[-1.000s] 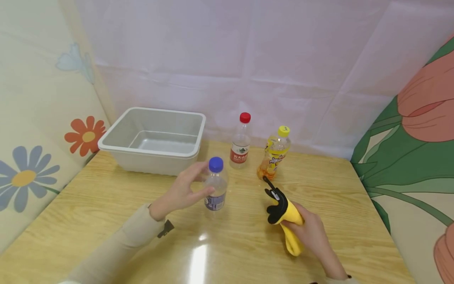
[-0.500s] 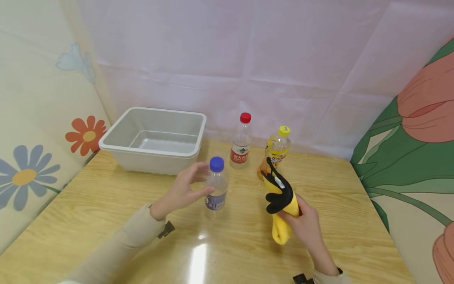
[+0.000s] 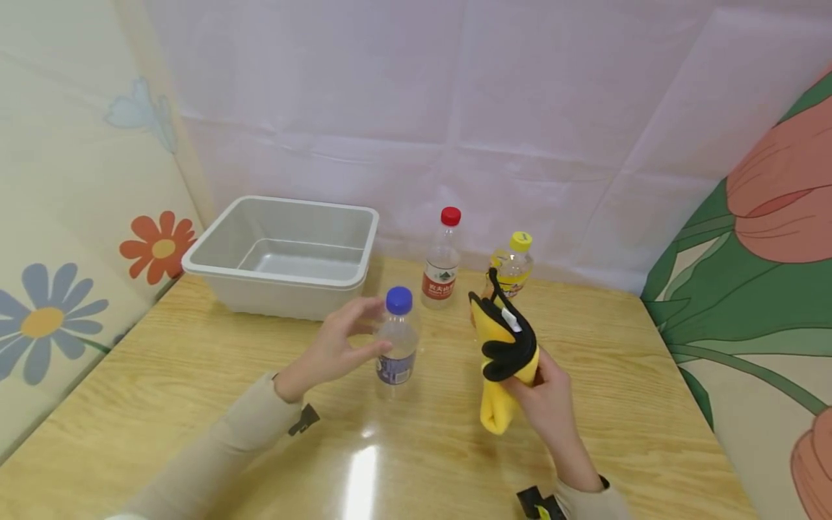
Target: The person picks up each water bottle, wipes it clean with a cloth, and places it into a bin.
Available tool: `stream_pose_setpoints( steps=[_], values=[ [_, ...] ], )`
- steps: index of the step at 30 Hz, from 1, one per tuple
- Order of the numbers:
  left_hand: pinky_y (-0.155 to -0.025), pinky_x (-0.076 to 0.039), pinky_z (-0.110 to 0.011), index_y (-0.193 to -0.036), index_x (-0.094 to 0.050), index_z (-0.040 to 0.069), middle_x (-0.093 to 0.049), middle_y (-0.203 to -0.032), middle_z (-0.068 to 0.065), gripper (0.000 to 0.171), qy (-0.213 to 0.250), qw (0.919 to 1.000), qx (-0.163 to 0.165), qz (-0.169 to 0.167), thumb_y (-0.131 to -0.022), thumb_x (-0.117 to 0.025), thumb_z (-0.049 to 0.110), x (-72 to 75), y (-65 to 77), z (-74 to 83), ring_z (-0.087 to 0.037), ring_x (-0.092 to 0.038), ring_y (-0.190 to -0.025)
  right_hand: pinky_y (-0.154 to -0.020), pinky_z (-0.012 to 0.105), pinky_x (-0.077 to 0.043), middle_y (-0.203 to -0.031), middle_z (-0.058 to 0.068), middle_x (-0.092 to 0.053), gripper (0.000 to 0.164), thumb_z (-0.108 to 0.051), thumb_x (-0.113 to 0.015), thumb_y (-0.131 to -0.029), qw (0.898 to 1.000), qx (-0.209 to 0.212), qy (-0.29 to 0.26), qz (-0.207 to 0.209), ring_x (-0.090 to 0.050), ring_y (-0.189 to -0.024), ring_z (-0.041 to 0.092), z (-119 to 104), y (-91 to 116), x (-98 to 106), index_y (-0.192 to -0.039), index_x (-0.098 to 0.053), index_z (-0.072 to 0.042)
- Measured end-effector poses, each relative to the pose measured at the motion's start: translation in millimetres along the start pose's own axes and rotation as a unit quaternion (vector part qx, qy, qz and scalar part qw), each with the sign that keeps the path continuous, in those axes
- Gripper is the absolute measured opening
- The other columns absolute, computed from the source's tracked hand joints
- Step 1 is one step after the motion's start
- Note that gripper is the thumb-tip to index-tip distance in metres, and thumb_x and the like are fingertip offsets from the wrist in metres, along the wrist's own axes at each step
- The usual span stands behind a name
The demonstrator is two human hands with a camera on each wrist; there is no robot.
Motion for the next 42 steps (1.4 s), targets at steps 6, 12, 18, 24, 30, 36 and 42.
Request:
stream_pose_setpoints(
  steps=[6,12,18,24,30,36,42],
  values=[
    [-0.076,-0.055,-0.034,-0.123,-0.045,-0.004,-0.054,-0.112,-0.017,0.054,0.018,0.9998,0.011,-0.004,-0.079,-0.071,0.013,-1.2,-0.7,-1.8,-0.026,-0.056,-0.099,-0.045,0.016,-0.047,-0.071,-0.016,-0.060,0.033,0.012,-0.070,-0.069,0.999,0.023,-0.021,0.010,-0.054,-0.056,0.003,-8,-4,-8,-0.087,-0.063,-0.014],
    [-0.075,-0.055,-0.037,-0.122,-0.044,-0.007,-0.055,-0.112,-0.023,0.053,0.029,0.9994,0.015,-0.010,-0.079,-0.071,0.011,-1.0,-1.9,-0.5,-0.029,-0.056,-0.099,-0.047,0.014,-0.047,-0.071,-0.017,-0.060,0.040,0.013,-0.070,-0.066,0.998,0.022,-0.051,0.024,-0.054,-0.057,0.002,-14,-7,-17,-0.086,-0.063,-0.021],
    [-0.072,-0.055,-0.026,-0.122,-0.046,-0.008,-0.055,-0.112,-0.021,0.054,0.019,0.9998,0.001,-0.008,-0.079,-0.071,0.011,-0.9,-2.4,1.2,-0.028,-0.057,-0.096,-0.048,0.014,-0.047,-0.072,-0.016,-0.060,0.046,0.014,-0.070,-0.065,0.995,0.049,-0.080,0.020,-0.054,-0.058,0.002,-17,-11,-28,-0.087,-0.063,-0.026],
    [-0.072,-0.056,-0.030,-0.122,-0.046,-0.007,-0.055,-0.112,-0.020,0.053,0.025,0.9996,-0.003,-0.008,-0.079,-0.071,0.010,-1.0,-2.3,1.4,-0.030,-0.057,-0.096,-0.050,0.016,-0.050,-0.077,-0.015,-0.062,0.044,0.015,-0.069,-0.066,0.991,0.055,-0.122,-0.004,-0.057,-0.062,0.003,-20,-14,-44,-0.090,-0.063,-0.022],
    [-0.072,-0.056,-0.031,-0.122,-0.047,-0.008,-0.054,-0.111,-0.024,0.052,0.029,0.9995,-0.010,-0.007,-0.079,-0.071,0.009,-2.2,-2.4,-1.2,-0.031,-0.057,-0.095,-0.054,0.017,-0.052,-0.078,-0.014,-0.063,0.048,0.016,-0.067,-0.067,0.987,0.035,-0.153,-0.018,-0.058,-0.065,0.003,-21,-15,-57,-0.090,-0.062,-0.025],
    [-0.071,-0.054,-0.021,-0.122,-0.047,-0.007,-0.055,-0.111,-0.020,0.053,0.027,0.9996,-0.013,0.001,-0.078,-0.071,0.009,-2.5,-2.1,-2.1,-0.028,-0.057,-0.094,-0.061,0.021,-0.055,-0.086,-0.014,-0.064,0.033,0.018,-0.066,-0.067,0.983,0.045,-0.171,-0.053,-0.061,-0.073,0.005,-23,-18,-68,-0.096,-0.060,0.006],
    [-0.071,-0.055,-0.026,-0.122,-0.048,-0.005,-0.055,-0.110,-0.017,0.053,0.023,0.9997,-0.011,0.002,-0.078,-0.072,0.010,-2.1,-1.0,-1.7,-0.026,-0.057,-0.094,-0.069,0.020,-0.054,-0.097,-0.012,-0.062,0.052,0.018,-0.063,-0.070,0.971,0.068,-0.197,-0.114,-0.059,-0.083,0.006,-24,-18,-73,-0.110,-0.056,-0.013]
  ],
)
Point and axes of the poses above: each hand's wrist, its own y-axis away from the middle knuckle, its own x-axis out of the back of the hand, z = x × y, the point moved 2 cm from there along -y, towards the middle knuckle
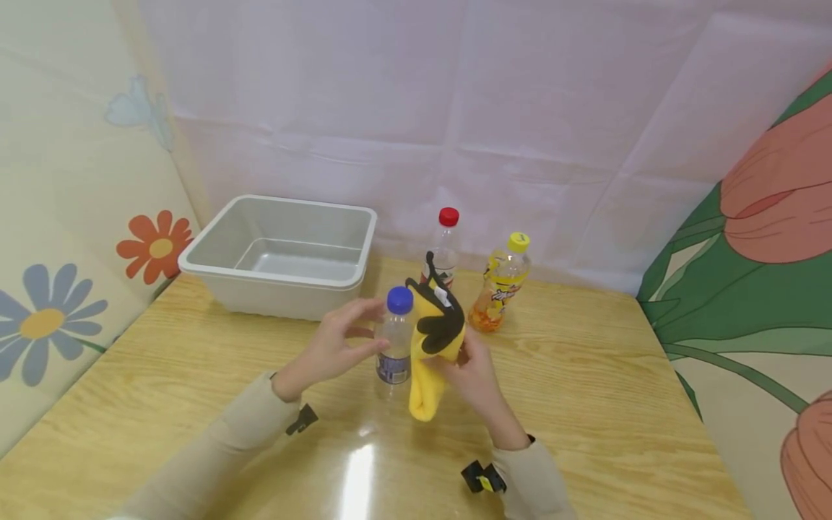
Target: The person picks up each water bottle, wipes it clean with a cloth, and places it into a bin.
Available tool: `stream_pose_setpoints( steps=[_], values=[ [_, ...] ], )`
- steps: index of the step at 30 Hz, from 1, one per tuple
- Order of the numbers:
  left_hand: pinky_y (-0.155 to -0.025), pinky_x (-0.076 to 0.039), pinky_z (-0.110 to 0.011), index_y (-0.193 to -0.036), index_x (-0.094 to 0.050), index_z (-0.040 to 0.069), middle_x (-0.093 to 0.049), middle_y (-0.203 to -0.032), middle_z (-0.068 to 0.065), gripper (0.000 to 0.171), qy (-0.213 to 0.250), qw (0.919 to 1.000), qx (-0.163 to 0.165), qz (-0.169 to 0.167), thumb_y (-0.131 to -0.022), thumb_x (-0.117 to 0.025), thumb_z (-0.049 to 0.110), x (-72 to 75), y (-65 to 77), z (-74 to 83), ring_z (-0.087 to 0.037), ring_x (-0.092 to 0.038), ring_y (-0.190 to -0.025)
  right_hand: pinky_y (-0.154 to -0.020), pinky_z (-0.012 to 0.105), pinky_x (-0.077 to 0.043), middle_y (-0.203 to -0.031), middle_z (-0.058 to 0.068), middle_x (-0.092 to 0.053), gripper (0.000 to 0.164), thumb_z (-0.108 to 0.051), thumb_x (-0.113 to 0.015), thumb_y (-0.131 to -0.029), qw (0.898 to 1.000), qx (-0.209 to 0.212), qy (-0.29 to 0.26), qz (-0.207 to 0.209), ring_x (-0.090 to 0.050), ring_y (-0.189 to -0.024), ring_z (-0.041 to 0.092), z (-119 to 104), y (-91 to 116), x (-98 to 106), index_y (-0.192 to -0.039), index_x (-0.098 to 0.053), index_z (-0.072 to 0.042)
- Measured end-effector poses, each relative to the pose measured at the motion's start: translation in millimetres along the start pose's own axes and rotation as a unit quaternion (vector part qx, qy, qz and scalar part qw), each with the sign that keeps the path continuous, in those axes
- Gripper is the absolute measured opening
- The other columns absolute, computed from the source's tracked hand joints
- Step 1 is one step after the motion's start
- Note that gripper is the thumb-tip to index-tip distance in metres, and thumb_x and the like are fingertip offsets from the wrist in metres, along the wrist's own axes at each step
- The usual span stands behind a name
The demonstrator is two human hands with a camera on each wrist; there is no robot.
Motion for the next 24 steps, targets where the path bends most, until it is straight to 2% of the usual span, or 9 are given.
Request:
stream_pose_setpoints(
  steps=[2,4,8,11,14,17,19,21,24],
  values=[
    [-0.072,-0.056,-0.027,-0.123,-0.048,-0.005,-0.055,-0.110,-0.017,0.053,0.000,1.0000,0.003,-0.001,-0.078,-0.071,0.011,0.0,0.4,-0.4,-0.025,-0.057,-0.094,-0.072,0.019,-0.053,-0.101,-0.011,-0.059,0.060,0.018,-0.061,-0.072,0.999,0.012,-0.021,-0.028,-0.058,-0.086,0.006,0,0,-1,-0.115,-0.053,-0.023],
    [-0.072,-0.055,-0.025,-0.123,-0.048,-0.005,-0.055,-0.110,-0.017,0.053,0.001,1.0000,0.004,-0.003,-0.079,-0.071,0.011,0.2,0.4,-0.5,-0.026,-0.057,-0.094,-0.074,0.018,-0.051,-0.105,-0.010,-0.058,0.062,0.017,-0.058,-0.074,0.997,0.033,-0.044,-0.052,-0.056,-0.089,0.006,1,-1,-1,-0.118,-0.051,-0.027],
    [-0.072,-0.054,-0.021,-0.123,-0.047,-0.007,-0.055,-0.110,-0.018,0.053,0.001,1.0000,0.007,-0.005,-0.079,-0.071,0.010,0.9,0.0,-0.1,-0.026,-0.057,-0.094,-0.078,0.015,-0.048,-0.109,-0.011,-0.057,0.064,0.020,-0.051,-0.074,0.993,0.061,-0.071,-0.067,-0.054,-0.093,0.004,2,-4,-1,-0.120,-0.051,-0.026],
    [-0.072,-0.054,-0.020,-0.122,-0.047,-0.008,-0.055,-0.109,-0.019,0.053,-0.002,1.0000,0.005,-0.004,-0.078,-0.071,0.009,1.2,0.0,0.1,-0.026,-0.057,-0.094,-0.079,0.015,-0.047,-0.111,-0.013,-0.057,0.056,0.021,-0.049,-0.072,0.994,0.051,-0.060,-0.073,-0.053,-0.096,0.005,3,-7,-2,-0.121,-0.053,-0.006],
    [-0.072,-0.054,-0.020,-0.123,-0.047,-0.007,-0.055,-0.109,-0.018,0.053,-0.002,1.0000,0.004,-0.004,-0.078,-0.071,0.009,1.3,-0.1,0.3,-0.025,-0.057,-0.094,-0.079,0.017,-0.048,-0.110,-0.013,-0.057,0.049,0.018,-0.052,-0.074,0.994,0.026,-0.049,-0.093,-0.054,-0.096,0.006,4,-11,-1,-0.122,-0.042,0.014],
    [-0.073,-0.053,-0.020,-0.123,-0.047,-0.006,-0.055,-0.109,-0.017,0.052,0.000,0.9999,0.009,-0.006,-0.079,-0.071,0.009,1.5,-0.3,0.9,-0.025,-0.057,-0.095,-0.081,0.020,-0.049,-0.109,-0.013,-0.058,0.048,0.015,-0.054,-0.077,0.992,0.015,-0.051,-0.118,-0.054,-0.097,0.007,5,-13,-1,-0.122,-0.038,0.018],
    [-0.073,-0.053,-0.020,-0.123,-0.047,-0.006,-0.055,-0.109,-0.016,0.052,0.003,0.9999,0.012,-0.008,-0.079,-0.070,0.008,1.8,-0.4,1.3,-0.025,-0.057,-0.095,-0.083,0.021,-0.049,-0.107,-0.013,-0.059,0.042,0.012,-0.055,-0.079,0.990,0.012,-0.052,-0.131,-0.055,-0.098,0.007,7,-14,-1,-0.121,-0.047,0.009],
    [-0.073,-0.053,-0.020,-0.123,-0.047,-0.006,-0.056,-0.108,-0.017,0.052,0.004,0.9999,0.012,-0.008,-0.079,-0.070,0.008,1.8,-0.4,1.4,-0.025,-0.057,-0.095,-0.083,0.021,-0.049,-0.106,-0.013,-0.061,0.038,0.008,-0.057,-0.082,0.989,0.014,-0.052,-0.139,-0.055,-0.098,0.007,8,-15,-2,-0.118,-0.056,-0.006],
    [-0.073,-0.054,-0.020,-0.122,-0.048,-0.006,-0.056,-0.108,-0.017,0.051,0.010,0.9999,0.011,-0.007,-0.078,-0.071,0.007,1.7,-0.2,1.2,-0.026,-0.058,-0.094,-0.081,0.021,-0.049,-0.104,-0.013,-0.061,0.035,0.000,-0.058,-0.086,0.988,0.022,-0.051,-0.143,-0.056,-0.096,0.007,9,-15,-2,-0.110,-0.059,-0.026]
  ],
)
Point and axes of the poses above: each hand's wrist, its own y-axis away from the middle knuckle, its own x-axis out of the back of the hand, z = x × y, the point moved 2 cm from there along -y, towards the middle knuckle
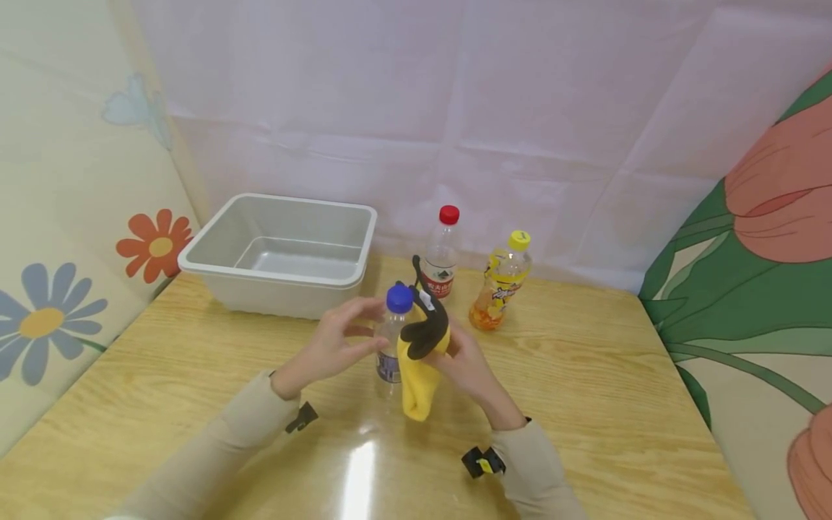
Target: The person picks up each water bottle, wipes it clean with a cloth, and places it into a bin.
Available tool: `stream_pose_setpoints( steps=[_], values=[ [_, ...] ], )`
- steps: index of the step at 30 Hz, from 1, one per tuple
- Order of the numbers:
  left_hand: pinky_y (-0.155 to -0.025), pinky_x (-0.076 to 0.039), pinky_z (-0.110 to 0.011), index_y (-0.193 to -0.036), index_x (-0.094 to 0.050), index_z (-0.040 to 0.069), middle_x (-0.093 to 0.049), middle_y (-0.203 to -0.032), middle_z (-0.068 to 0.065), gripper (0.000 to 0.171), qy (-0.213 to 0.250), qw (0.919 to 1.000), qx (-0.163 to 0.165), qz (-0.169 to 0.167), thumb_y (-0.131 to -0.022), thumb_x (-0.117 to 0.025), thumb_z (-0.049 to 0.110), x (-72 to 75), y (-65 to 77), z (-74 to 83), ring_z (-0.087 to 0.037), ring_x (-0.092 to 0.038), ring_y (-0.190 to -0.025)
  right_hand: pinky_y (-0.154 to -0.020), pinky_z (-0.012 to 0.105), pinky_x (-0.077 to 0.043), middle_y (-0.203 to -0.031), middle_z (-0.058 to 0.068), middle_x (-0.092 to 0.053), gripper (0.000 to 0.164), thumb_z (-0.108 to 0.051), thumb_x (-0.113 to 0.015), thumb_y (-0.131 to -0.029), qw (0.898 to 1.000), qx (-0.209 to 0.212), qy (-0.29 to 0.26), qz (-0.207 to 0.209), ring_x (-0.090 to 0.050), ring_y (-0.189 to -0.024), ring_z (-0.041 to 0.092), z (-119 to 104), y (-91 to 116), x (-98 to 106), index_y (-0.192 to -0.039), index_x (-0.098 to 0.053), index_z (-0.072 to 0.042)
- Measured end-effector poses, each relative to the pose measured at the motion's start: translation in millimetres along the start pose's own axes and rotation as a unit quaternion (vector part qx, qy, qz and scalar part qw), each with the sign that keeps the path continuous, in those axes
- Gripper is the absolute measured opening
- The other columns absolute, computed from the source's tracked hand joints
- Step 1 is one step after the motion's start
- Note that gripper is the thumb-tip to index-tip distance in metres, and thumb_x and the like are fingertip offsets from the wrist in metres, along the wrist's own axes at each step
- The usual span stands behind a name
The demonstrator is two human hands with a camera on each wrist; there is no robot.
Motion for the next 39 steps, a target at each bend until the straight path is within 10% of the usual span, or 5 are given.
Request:
stream_pose_setpoints(
  steps=[7,15,26,39],
  values=[
    [-0.072,-0.054,-0.020,-0.121,-0.048,-0.007,-0.055,-0.107,-0.020,0.050,0.016,0.9999,0.002,0.001,-0.078,-0.070,0.007,0.3,0.0,-0.5,-0.028,-0.058,-0.094,-0.077,0.020,-0.049,-0.102,-0.014,-0.061,0.027,0.000,-0.058,-0.086,1.000,0.000,0.006,0.001,-0.056,-0.092,0.006,5,0,-1,-0.105,-0.062,-0.019],
    [-0.073,-0.055,-0.025,-0.121,-0.047,-0.007,-0.054,-0.108,-0.020,0.049,0.024,0.9996,0.015,-0.004,-0.080,-0.069,0.008,0.3,0.4,-1.0,-0.029,-0.057,-0.096,-0.074,0.019,-0.049,-0.098,-0.019,-0.060,0.022,0.003,-0.056,-0.085,0.999,-0.011,0.031,0.007,-0.055,-0.088,0.005,13,4,-5,-0.099,-0.053,0.020],
    [-0.074,-0.054,-0.025,-0.121,-0.048,-0.006,-0.055,-0.108,-0.019,0.049,0.035,0.9992,0.021,-0.003,-0.079,-0.070,0.006,0.9,0.4,-0.8,-0.030,-0.057,-0.097,-0.069,0.020,-0.048,-0.089,0.011,-0.062,0.015,0.014,-0.050,-0.082,0.996,-0.063,0.068,-0.008,-0.052,-0.080,0.002,20,13,-8,-0.095,-0.053,0.019],
    [-0.076,-0.054,-0.027,-0.123,-0.047,-0.008,-0.054,-0.110,-0.022,0.050,0.055,0.9983,0.018,-0.010,-0.079,-0.068,0.004,1.2,0.1,-3.6,-0.031,-0.056,-0.100,-0.058,0.020,-0.044,-0.079,0.003,-0.057,0.013,0.009,-0.051,-0.084,0.988,-0.103,0.095,-0.064,-0.048,-0.069,0.003,31,19,-8,-0.094,-0.056,0.016]
  ],
)
Point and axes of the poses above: each hand's wrist, its own y-axis away from the middle knuckle, its own x-axis out of the back of the hand, z = x × y, the point moved 2 cm from there along -y, towards the middle knuckle
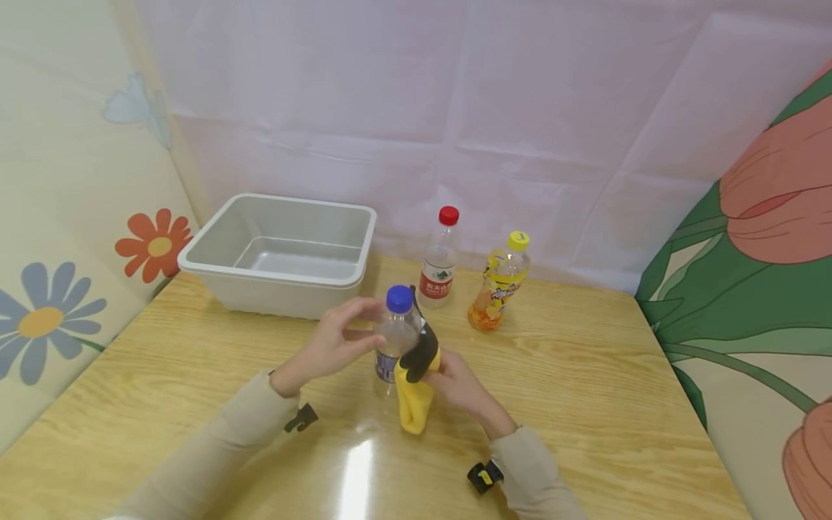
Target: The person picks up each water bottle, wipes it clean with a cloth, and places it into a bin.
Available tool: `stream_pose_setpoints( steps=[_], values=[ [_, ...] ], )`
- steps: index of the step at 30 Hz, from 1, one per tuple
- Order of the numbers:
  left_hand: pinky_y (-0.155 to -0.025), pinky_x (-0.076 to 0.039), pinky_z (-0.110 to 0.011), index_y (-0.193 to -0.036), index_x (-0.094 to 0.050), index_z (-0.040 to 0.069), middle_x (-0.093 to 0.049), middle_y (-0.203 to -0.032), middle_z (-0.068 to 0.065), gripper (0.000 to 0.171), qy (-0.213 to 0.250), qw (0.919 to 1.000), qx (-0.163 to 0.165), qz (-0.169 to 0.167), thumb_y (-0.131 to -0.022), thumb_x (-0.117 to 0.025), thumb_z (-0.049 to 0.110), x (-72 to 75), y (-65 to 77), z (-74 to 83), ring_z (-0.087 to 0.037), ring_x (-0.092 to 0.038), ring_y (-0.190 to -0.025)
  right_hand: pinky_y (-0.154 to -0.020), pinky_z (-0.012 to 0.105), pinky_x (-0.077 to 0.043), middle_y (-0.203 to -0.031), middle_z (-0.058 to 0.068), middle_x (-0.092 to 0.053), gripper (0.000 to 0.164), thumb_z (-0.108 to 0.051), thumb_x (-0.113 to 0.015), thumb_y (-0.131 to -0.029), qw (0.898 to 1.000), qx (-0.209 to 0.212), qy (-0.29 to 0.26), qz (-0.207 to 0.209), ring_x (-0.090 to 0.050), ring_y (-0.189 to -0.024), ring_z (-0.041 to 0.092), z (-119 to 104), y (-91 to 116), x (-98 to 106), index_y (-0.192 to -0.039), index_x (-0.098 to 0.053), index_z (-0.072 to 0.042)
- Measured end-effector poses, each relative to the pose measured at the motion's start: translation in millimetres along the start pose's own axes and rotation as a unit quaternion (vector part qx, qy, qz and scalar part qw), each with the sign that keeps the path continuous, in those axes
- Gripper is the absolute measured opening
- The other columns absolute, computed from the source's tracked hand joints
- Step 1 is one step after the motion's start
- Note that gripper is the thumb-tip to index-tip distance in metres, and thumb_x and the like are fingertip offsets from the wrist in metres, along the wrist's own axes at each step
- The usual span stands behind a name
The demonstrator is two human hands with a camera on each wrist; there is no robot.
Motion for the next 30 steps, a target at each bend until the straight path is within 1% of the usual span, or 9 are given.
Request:
stream_pose_setpoints(
  steps=[4,8,10,13,16,19,23,28,30],
  values=[
    [-0.077,-0.054,-0.028,-0.124,-0.046,-0.007,-0.054,-0.111,-0.020,0.050,0.001,1.0000,-0.001,-0.001,-0.080,-0.068,0.003,0.1,0.4,-0.5,-0.031,-0.056,-0.100,-0.057,0.020,-0.042,-0.079,0.006,-0.057,0.015,0.006,-0.054,-0.084,1.000,-0.012,0.014,-0.003,-0.046,-0.068,0.004,3,1,-2,-0.095,-0.059,0.014],
    [-0.079,-0.053,-0.029,-0.126,-0.044,-0.008,-0.053,-0.112,-0.023,0.051,0.008,1.0000,0.001,-0.006,-0.081,-0.066,0.002,0.2,0.8,-0.9,-0.031,-0.055,-0.103,-0.056,0.021,-0.042,-0.079,0.007,-0.058,0.014,0.004,-0.055,-0.085,1.000,-0.016,0.026,-0.005,-0.047,-0.068,0.005,3,1,-3,-0.096,-0.060,0.012],
    [-0.080,-0.053,-0.031,-0.127,-0.044,-0.007,-0.052,-0.114,-0.023,0.052,0.013,0.9998,0.011,-0.005,-0.081,-0.066,0.003,-0.4,1.0,-1.6,-0.030,-0.054,-0.104,-0.056,0.021,-0.043,-0.079,0.007,-0.058,0.014,0.003,-0.056,-0.085,0.999,-0.014,0.031,-0.004,-0.047,-0.068,0.005,2,2,-4,-0.096,-0.061,0.010],
    [-0.082,-0.052,-0.029,-0.129,-0.043,-0.004,-0.052,-0.116,-0.018,0.058,0.009,0.9993,0.035,0.002,-0.079,-0.070,0.008,-2.7,1.3,-0.5,-0.027,-0.053,-0.105,-0.058,0.021,-0.044,-0.081,0.009,-0.060,0.014,0.003,-0.056,-0.085,0.999,-0.011,0.036,-0.001,-0.048,-0.070,0.006,2,2,-5,-0.097,-0.061,0.009],
    [-0.082,-0.052,-0.029,-0.131,-0.043,0.002,-0.052,-0.117,-0.011,0.067,-0.014,0.9984,0.053,0.015,-0.074,-0.076,0.017,-6.6,1.2,0.2,-0.023,-0.053,-0.104,-0.060,0.022,-0.046,-0.083,0.010,-0.061,0.015,0.002,-0.055,-0.086,0.999,-0.008,0.036,0.003,-0.050,-0.071,0.005,2,1,-6,-0.097,-0.061,0.009],
    [-0.081,-0.053,-0.030,-0.131,-0.044,0.005,-0.052,-0.114,-0.010,0.071,-0.039,0.9975,0.052,0.028,-0.071,-0.079,0.021,-10.0,0.9,-0.2,-0.021,-0.054,-0.101,-0.062,0.022,-0.047,-0.084,0.009,-0.061,0.015,0.002,-0.055,-0.087,1.000,-0.007,0.028,0.010,-0.051,-0.073,0.005,3,2,-6,-0.099,-0.061,0.009],
    [-0.078,-0.053,-0.027,-0.131,-0.045,0.005,-0.051,-0.109,-0.012,0.071,-0.062,0.9964,0.043,0.040,-0.070,-0.079,0.019,-12.0,1.2,-1.0,-0.021,-0.054,-0.098,-0.063,0.022,-0.047,-0.085,0.010,-0.061,0.015,0.004,-0.053,-0.086,0.999,0.005,0.017,0.034,-0.050,-0.075,0.004,4,5,-7,-0.099,-0.060,0.010],
    [-0.079,-0.052,-0.023,-0.132,-0.043,0.002,-0.050,-0.106,-0.012,0.073,-0.073,0.9959,0.035,0.040,-0.070,-0.079,0.017,-12.6,0.7,-1.4,-0.021,-0.053,-0.097,-0.074,0.020,-0.048,-0.094,0.022,-0.062,0.017,0.009,-0.049,-0.087,0.997,0.034,0.008,0.064,-0.053,-0.086,0.001,5,8,-6,-0.099,-0.058,0.014],
    [-0.079,-0.052,-0.024,-0.132,-0.041,0.001,-0.050,-0.106,-0.011,0.074,-0.070,0.9962,0.034,0.039,-0.070,-0.078,0.015,-12.9,-0.1,-1.5,-0.022,-0.053,-0.097,-0.078,0.019,-0.047,-0.097,0.023,-0.063,0.018,0.010,-0.047,-0.087,0.997,0.038,0.005,0.074,-0.054,-0.089,0.001,5,9,-5,-0.099,-0.059,0.014]
  ],
)
Point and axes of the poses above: each hand's wrist, its own y-axis away from the middle knuckle, its own x-axis out of the back of the hand, z = x × y, the point moved 2 cm from there along -y, towards the middle knuckle
